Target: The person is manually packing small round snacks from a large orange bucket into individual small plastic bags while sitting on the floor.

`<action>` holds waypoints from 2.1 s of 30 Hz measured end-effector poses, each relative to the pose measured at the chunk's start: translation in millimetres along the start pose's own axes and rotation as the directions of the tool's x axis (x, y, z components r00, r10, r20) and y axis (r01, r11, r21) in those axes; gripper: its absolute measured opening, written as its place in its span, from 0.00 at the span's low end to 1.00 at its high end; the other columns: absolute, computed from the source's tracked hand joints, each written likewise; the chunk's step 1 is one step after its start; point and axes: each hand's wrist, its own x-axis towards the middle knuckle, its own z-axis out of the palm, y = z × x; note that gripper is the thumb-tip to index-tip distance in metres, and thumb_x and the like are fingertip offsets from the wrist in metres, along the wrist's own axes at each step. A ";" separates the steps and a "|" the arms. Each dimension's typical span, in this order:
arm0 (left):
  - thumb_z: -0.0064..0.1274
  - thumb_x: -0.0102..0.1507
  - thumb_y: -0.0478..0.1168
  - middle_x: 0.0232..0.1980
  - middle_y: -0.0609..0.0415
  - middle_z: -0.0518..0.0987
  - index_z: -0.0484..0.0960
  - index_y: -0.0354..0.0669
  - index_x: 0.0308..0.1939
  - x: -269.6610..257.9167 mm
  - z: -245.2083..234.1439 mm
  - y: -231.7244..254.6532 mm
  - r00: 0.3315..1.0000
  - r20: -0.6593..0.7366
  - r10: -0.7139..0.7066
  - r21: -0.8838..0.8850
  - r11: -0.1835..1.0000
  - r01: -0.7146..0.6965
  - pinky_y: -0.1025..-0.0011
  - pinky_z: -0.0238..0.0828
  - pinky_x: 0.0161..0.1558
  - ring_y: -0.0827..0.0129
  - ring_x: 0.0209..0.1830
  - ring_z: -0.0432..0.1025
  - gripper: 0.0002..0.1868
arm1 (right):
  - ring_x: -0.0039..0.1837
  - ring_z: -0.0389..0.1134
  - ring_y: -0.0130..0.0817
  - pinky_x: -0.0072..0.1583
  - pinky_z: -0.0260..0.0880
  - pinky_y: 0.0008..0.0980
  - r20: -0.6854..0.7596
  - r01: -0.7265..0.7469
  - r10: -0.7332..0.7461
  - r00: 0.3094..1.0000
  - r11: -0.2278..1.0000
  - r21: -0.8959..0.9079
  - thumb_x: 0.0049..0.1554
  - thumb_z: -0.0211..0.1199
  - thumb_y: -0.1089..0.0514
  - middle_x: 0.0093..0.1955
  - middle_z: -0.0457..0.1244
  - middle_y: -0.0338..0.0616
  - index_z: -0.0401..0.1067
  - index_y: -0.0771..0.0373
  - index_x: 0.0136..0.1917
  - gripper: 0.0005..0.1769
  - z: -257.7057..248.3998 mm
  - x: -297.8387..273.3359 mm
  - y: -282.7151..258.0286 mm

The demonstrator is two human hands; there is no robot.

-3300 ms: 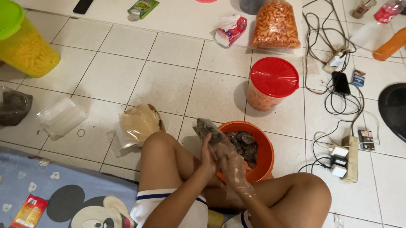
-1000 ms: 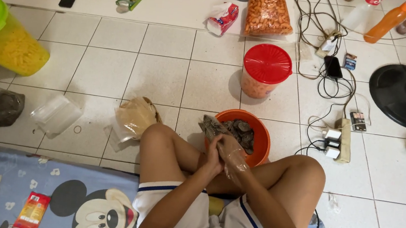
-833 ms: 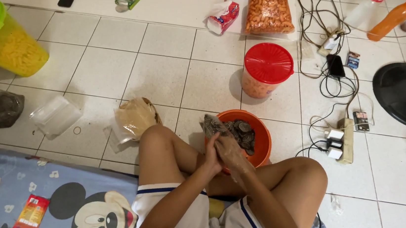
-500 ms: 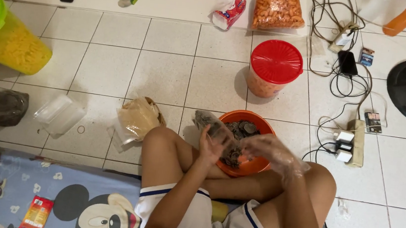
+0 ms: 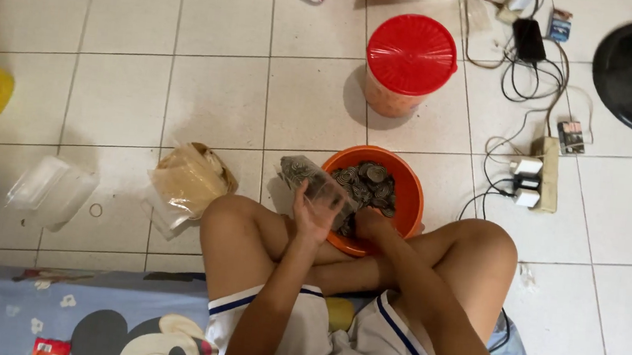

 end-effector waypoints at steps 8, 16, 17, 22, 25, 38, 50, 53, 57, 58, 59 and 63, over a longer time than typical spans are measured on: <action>0.57 0.55 0.50 0.46 0.49 0.71 0.67 0.41 0.50 1.1 13.7 2.1 0.999 -0.012 -0.052 -0.027 0.998 0.052 0.53 0.65 0.51 0.61 0.46 0.68 0.26 | 0.55 0.66 0.46 0.54 0.68 0.43 0.101 -0.068 0.034 0.994 0.932 0.355 0.38 0.67 0.39 0.48 0.66 0.51 0.73 0.67 0.49 0.34 -109.1 -83.5 -22.7; 0.57 0.55 0.49 0.47 0.50 0.72 0.68 0.43 0.50 13.6 2.8 3.0 1.000 -0.007 0.009 -0.030 1.000 -0.009 0.53 0.65 0.51 0.61 0.46 0.68 0.25 | 0.51 0.69 0.39 0.50 0.71 0.38 0.147 -0.079 0.059 0.987 0.987 0.138 0.41 0.57 0.47 0.42 0.67 0.44 0.76 0.59 0.42 0.19 -48.0 -24.8 -16.7; 0.57 0.54 0.49 0.47 0.49 0.72 0.68 0.42 0.50 14.9 3.8 3.1 1.000 -0.011 0.009 -0.029 1.000 -0.009 0.52 0.64 0.51 0.60 0.46 0.68 0.26 | 0.53 0.68 0.42 0.52 0.69 0.40 0.177 -0.066 0.044 0.983 0.990 0.122 0.44 0.55 0.50 0.45 0.67 0.47 0.74 0.64 0.45 0.19 -45.9 -23.3 -13.8; 0.57 0.54 0.49 0.47 0.50 0.71 0.68 0.42 0.49 19.5 -4.2 2.7 1.000 0.005 0.029 -0.025 0.999 -0.029 0.53 0.65 0.51 0.61 0.46 0.69 0.25 | 0.54 0.68 0.47 0.52 0.69 0.43 0.143 -0.061 0.033 0.989 0.979 0.196 0.47 0.56 0.56 0.45 0.67 0.53 0.73 0.69 0.44 0.16 -78.1 -56.7 -18.9; 0.58 0.54 0.50 0.46 0.49 0.72 0.70 0.42 0.49 26.6 -10.7 4.2 0.999 0.010 0.040 -0.024 0.999 -0.040 0.53 0.67 0.50 0.60 0.46 0.69 0.25 | 0.52 0.68 0.46 0.51 0.70 0.41 0.149 -0.097 0.066 0.987 0.972 0.212 0.44 0.57 0.52 0.43 0.67 0.50 0.75 0.65 0.42 0.17 -164.2 -129.9 -44.8; 0.61 0.53 0.48 0.49 0.47 0.70 0.64 0.46 0.52 -0.8 -21.1 7.6 0.988 0.043 0.150 -0.081 0.986 -0.147 0.50 0.68 0.49 0.57 0.46 0.68 0.29 | 0.53 0.69 0.42 0.53 0.68 0.45 -0.059 -0.003 0.004 0.998 1.000 0.014 0.48 0.53 0.52 0.45 0.68 0.47 0.75 0.63 0.44 0.17 -62.9 -65.6 -29.0; 0.60 0.51 0.51 0.41 0.46 0.78 0.75 0.41 0.40 -6.7 -28.7 16.2 0.982 0.057 0.179 -0.022 0.984 -0.178 0.52 0.74 0.42 0.57 0.38 0.74 0.22 | 0.52 0.66 0.56 0.52 0.68 0.49 -0.180 -0.329 0.559 0.810 0.686 0.649 0.46 0.60 0.60 0.43 0.65 0.58 0.72 0.68 0.45 0.13 -107.3 -119.8 -12.5; 0.62 0.50 0.51 0.42 0.44 0.78 0.74 0.40 0.41 -5.3 -31.0 16.5 0.985 0.054 0.167 -0.028 0.986 -0.165 0.51 0.74 0.43 0.56 0.38 0.74 0.24 | 0.51 0.66 0.54 0.51 0.70 0.47 -0.138 -0.301 0.400 0.906 0.839 0.454 0.42 0.66 0.51 0.43 0.65 0.56 0.73 0.67 0.44 0.20 -82.1 -98.6 -15.8; 0.63 0.49 0.51 0.41 0.45 0.78 0.72 0.41 0.41 -8.0 -25.7 14.0 0.983 0.050 0.175 -0.013 0.985 -0.174 0.52 0.74 0.44 0.56 0.37 0.74 0.25 | 0.55 0.65 0.51 0.53 0.67 0.48 -0.049 -0.118 0.128 0.991 0.980 0.159 0.45 0.61 0.40 0.47 0.65 0.57 0.73 0.70 0.47 0.30 -74.0 -82.7 -30.1; 0.63 0.49 0.51 0.41 0.45 0.78 0.72 0.41 0.41 -9.4 -25.5 12.7 0.983 0.047 0.175 -0.012 0.985 -0.175 0.52 0.74 0.44 0.56 0.37 0.74 0.25 | 0.55 0.65 0.51 0.53 0.67 0.48 -0.046 -0.117 0.126 0.991 0.980 0.160 0.45 0.61 0.40 0.47 0.65 0.57 0.73 0.70 0.47 0.30 -73.7 -80.8 -32.6; 0.62 0.49 0.51 0.41 0.46 0.78 0.72 0.41 0.41 -11.3 -26.0 11.4 0.985 0.042 0.170 -0.001 0.985 -0.170 0.52 0.73 0.44 0.57 0.37 0.74 0.24 | 0.57 0.64 0.51 0.55 0.65 0.50 -0.018 -0.052 0.054 0.998 0.993 0.107 0.49 0.55 0.37 0.49 0.65 0.59 0.72 0.72 0.47 0.33 -72.1 -79.2 -35.9; 0.62 0.50 0.51 0.41 0.45 0.78 0.73 0.41 0.40 -7.1 -32.0 10.2 0.990 0.026 0.141 0.012 0.990 -0.141 0.52 0.73 0.45 0.56 0.38 0.75 0.24 | 0.63 0.59 0.53 0.63 0.59 0.48 -0.077 0.075 -0.062 0.995 0.982 0.176 0.54 0.44 0.31 0.55 0.62 0.63 0.69 0.76 0.52 0.42 -74.2 -82.0 -36.5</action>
